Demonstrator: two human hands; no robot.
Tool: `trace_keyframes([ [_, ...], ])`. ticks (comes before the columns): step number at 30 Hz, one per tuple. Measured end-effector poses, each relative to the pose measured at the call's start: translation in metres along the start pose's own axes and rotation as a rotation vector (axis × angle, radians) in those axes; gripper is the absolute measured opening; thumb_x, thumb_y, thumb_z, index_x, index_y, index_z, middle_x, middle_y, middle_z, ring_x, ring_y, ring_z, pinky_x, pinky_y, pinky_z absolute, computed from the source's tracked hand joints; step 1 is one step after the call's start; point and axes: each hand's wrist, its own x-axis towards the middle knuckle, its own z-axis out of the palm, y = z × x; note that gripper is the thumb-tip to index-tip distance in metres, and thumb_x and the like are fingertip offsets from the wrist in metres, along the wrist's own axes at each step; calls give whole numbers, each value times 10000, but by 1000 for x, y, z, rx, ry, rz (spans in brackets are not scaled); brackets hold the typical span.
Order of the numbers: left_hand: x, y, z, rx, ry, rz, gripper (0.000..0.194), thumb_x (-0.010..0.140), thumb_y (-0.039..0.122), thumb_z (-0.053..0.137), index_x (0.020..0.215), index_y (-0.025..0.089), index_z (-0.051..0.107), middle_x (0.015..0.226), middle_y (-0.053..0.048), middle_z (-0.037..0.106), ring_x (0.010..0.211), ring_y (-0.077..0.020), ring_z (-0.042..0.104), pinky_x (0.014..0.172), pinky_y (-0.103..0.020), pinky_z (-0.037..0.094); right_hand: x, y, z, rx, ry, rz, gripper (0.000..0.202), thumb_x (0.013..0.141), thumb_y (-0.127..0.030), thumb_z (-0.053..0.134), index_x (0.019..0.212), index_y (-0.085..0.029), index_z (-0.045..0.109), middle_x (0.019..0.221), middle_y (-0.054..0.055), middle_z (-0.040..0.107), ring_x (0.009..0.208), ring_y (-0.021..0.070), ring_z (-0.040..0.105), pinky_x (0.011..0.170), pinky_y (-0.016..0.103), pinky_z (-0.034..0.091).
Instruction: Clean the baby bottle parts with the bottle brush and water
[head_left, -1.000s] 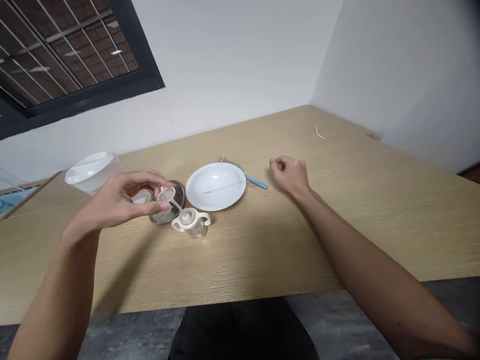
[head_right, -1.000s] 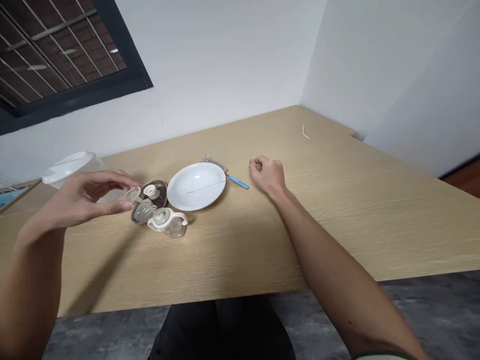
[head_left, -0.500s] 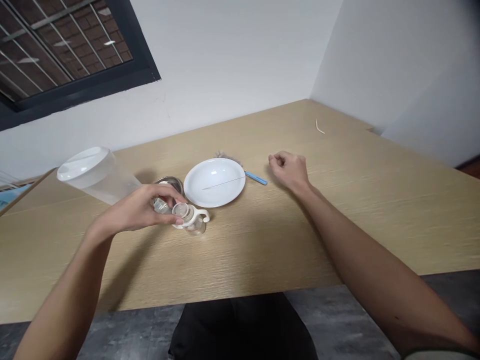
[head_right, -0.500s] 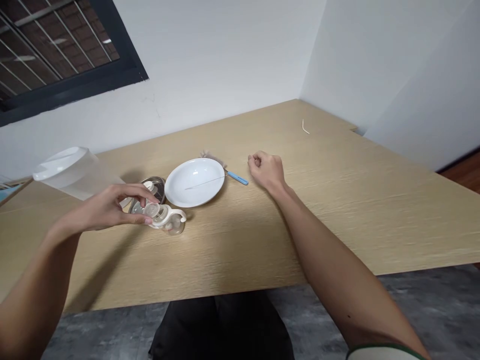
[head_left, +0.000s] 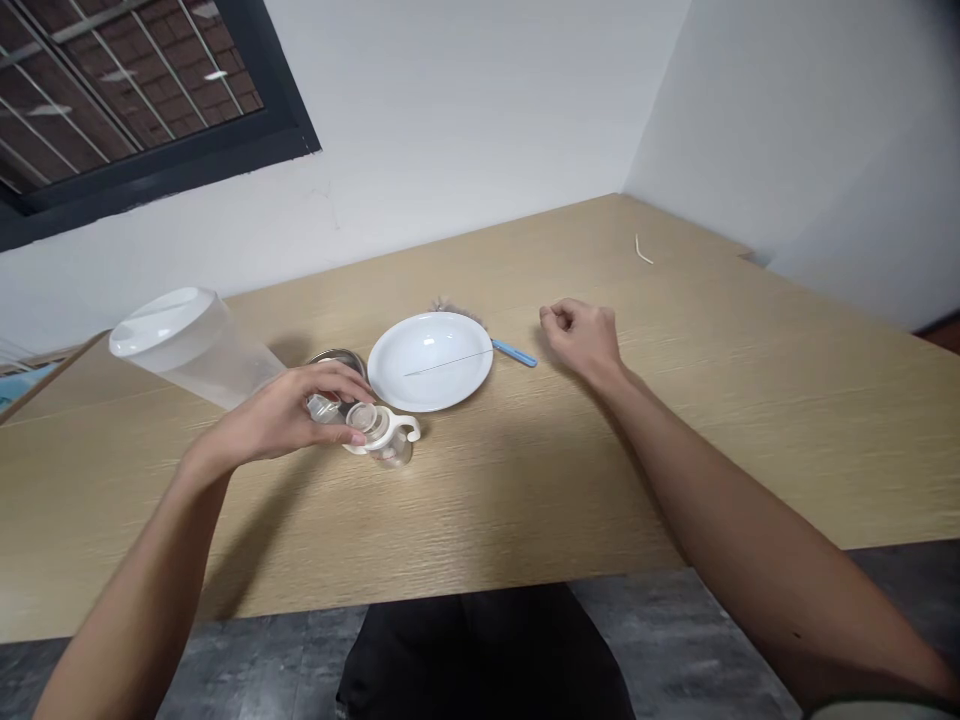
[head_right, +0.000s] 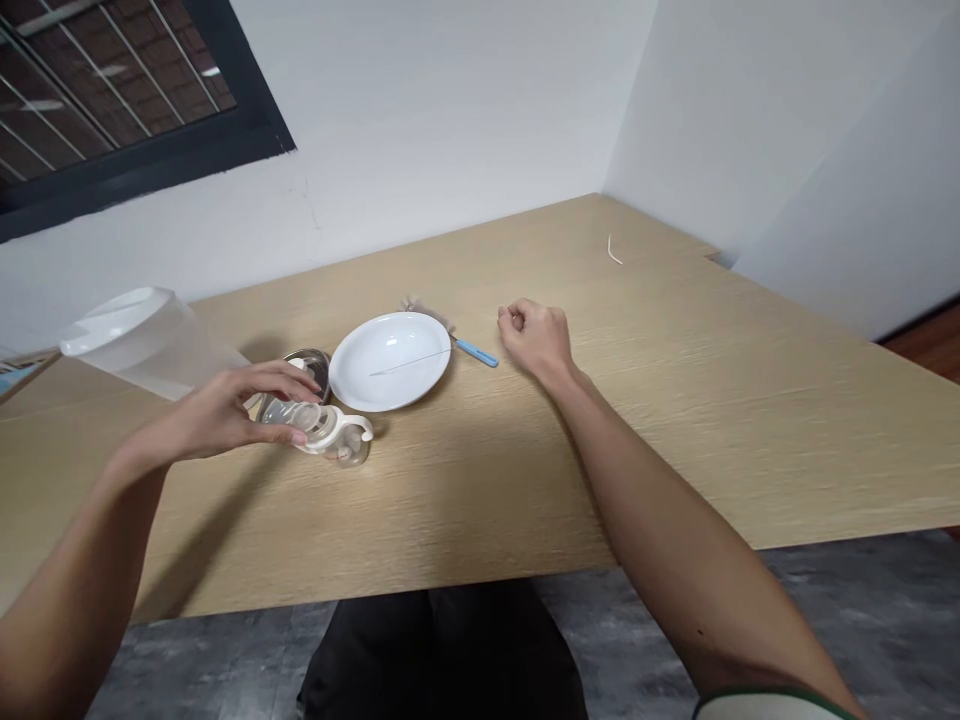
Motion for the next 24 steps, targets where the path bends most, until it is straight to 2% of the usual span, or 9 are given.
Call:
trace_keyframes([
  [4,1,-1,2,-4,-40,-37,380,836,533,816,1133,298,784,1191,-62,768,1064,-255,710,880,-354,561,0,1,1,-3,3,1,320,923,-428,544,674,-229,570,618,47,600,600,178,516,701,359,413],
  [8,2,2,3,-20,-34,-84,399,828,541,815,1146,303,783,1134,-56,773,1010,-245,711,823,-331,560,1,1,1,-10,11,6,331,930,-458,540,702,-227,599,618,50,603,608,188,527,701,364,421],
  [19,1,5,5,-45,-45,-99,350,833,479,820,1131,300,785,1135,-30,780,999,-213,705,809,-284,536,0,0,1,-33,3,8,262,923,-371,562,711,-221,596,635,45,608,623,191,559,707,349,413],
  [24,2,7,5,-37,-58,-87,319,843,461,811,1093,265,779,1160,-26,780,1037,-210,711,880,-298,544,0,-1,0,-33,6,7,247,901,-367,563,713,-215,615,627,31,602,619,179,554,702,332,422],
])
